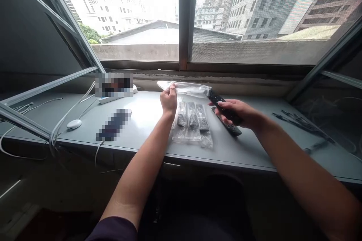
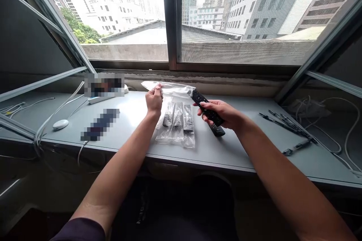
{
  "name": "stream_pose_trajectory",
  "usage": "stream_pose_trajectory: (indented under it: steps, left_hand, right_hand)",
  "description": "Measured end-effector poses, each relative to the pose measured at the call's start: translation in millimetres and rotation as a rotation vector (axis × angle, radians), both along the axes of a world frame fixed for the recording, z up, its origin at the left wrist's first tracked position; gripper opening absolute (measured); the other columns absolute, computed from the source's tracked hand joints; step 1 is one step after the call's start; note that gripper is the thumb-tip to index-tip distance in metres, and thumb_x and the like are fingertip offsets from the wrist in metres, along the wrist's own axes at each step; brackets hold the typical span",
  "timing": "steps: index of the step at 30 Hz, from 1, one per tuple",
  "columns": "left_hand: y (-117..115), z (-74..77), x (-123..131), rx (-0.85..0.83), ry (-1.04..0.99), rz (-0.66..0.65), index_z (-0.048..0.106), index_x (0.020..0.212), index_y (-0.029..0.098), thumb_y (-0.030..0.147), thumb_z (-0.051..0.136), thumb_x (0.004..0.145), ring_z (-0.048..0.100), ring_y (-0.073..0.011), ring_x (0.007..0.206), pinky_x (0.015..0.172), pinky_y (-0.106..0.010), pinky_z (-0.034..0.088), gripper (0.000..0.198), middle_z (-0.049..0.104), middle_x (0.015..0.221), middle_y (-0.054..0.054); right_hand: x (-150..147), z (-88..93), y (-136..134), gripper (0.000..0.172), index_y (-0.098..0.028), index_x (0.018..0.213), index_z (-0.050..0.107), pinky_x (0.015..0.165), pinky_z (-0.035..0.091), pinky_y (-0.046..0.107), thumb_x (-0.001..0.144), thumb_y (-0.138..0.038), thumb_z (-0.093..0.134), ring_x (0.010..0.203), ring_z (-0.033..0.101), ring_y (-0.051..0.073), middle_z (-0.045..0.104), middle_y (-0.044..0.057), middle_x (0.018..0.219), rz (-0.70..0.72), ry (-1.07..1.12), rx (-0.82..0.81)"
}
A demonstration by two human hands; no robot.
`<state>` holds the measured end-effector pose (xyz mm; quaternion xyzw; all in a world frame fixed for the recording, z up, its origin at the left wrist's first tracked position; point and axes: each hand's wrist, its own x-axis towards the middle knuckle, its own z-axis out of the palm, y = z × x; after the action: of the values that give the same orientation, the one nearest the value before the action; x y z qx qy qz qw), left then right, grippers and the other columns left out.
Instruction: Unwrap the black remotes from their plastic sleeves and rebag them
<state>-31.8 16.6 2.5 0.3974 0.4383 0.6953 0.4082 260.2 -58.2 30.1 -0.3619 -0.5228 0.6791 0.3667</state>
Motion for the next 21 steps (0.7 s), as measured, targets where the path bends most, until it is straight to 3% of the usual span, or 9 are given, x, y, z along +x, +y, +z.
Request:
stream_pose_trajectory:
  steps: [2,4,8,12,13,15,18,21]
  left_hand:
    - [3.4,-0.3,-4.0,0.038,-0.042,0.094,0.075,0.092,0.020,0.055,0.065,0.106,0.040,-0.0106,0.053,0.051,-0.022,0.031,0.039,0.045,0.060,0.004]
    - [4.6,-0.2,-5.7,0.031,-0.066,0.107,0.072,0.091,0.019,0.056,0.064,0.106,0.038,-0.0103,0.052,0.049,-0.022,0.030,0.041,0.044,0.060,0.004]
    - [-1.6,2.3,3.9,0.073,-0.004,-0.073,0.076,0.097,0.019,0.055,0.070,0.103,0.038,-0.0095,0.052,0.049,-0.022,0.029,0.036,0.044,0.061,0.005]
    - [-10.5,3.0,19.2,0.117,0.078,-0.279,0.081,0.097,0.018,0.056,0.073,0.099,0.037,-0.0092,0.052,0.049,-0.023,0.032,0.039,0.046,0.061,0.004]
    - [-11.9,2.4,21.7,0.115,0.086,-0.307,0.081,0.098,0.018,0.057,0.074,0.098,0.038,-0.0091,0.052,0.049,-0.023,0.032,0.040,0.047,0.061,0.004]
    - [-14.0,0.8,25.1,0.100,0.085,-0.338,0.082,0.100,0.019,0.059,0.075,0.096,0.039,-0.0093,0.053,0.050,-0.023,0.033,0.041,0.047,0.062,0.003]
    - [-16.0,-1.4,28.0,0.080,0.056,-0.359,0.083,0.100,0.019,0.059,0.076,0.095,0.043,-0.0097,0.055,0.050,-0.023,0.034,0.041,0.051,0.065,0.002]
    - [-15.7,-2.5,28.7,0.039,0.020,-0.346,0.083,0.099,0.018,0.057,0.076,0.094,0.049,-0.0104,0.060,0.051,-0.023,0.035,0.040,0.063,0.074,-0.002]
  right_hand:
    - [0.6,0.3,0.3,0.027,-0.017,0.119,0.076,0.043,0.050,0.024,0.100,-0.035,0.083,0.060,0.062,0.015,0.075,0.008,0.092,-0.053,0.020,-0.011]
    - [1.2,0.2,0.3,0.026,-0.018,0.115,0.076,0.042,0.049,0.024,0.099,-0.037,0.084,0.058,0.059,0.014,0.071,0.005,0.086,-0.105,0.053,0.000]
    - [-0.8,-2.1,0.8,0.028,-0.019,0.108,0.074,0.043,0.048,0.023,0.095,-0.040,0.087,0.054,0.053,0.012,0.066,0.002,0.081,-0.162,0.078,0.061]
    - [-4.1,-5.5,2.3,0.034,-0.022,0.117,0.075,0.047,0.054,0.026,0.092,-0.040,0.088,0.062,0.061,0.013,0.076,0.009,0.117,-0.267,0.071,0.144]
    - [-3.9,-6.1,2.4,0.036,-0.023,0.121,0.076,0.047,0.054,0.027,0.092,-0.041,0.088,0.064,0.064,0.014,0.076,0.010,0.118,-0.279,0.061,0.159]
    - [-2.3,-6.6,1.7,0.043,-0.022,0.128,0.075,0.048,0.053,0.027,0.093,-0.043,0.088,0.062,0.065,0.016,0.078,0.009,0.102,-0.241,0.017,0.165]
    - [1.7,-5.8,-1.6,0.054,-0.018,0.140,0.073,0.048,0.050,0.026,0.096,-0.047,0.086,0.054,0.061,0.016,0.072,0.004,0.075,-0.069,-0.062,0.148]
    - [4.4,-4.1,-5.6,0.058,-0.013,0.143,0.072,0.047,0.046,0.025,0.098,-0.049,0.082,0.050,0.056,0.015,0.066,0.001,0.065,0.086,-0.107,0.150]
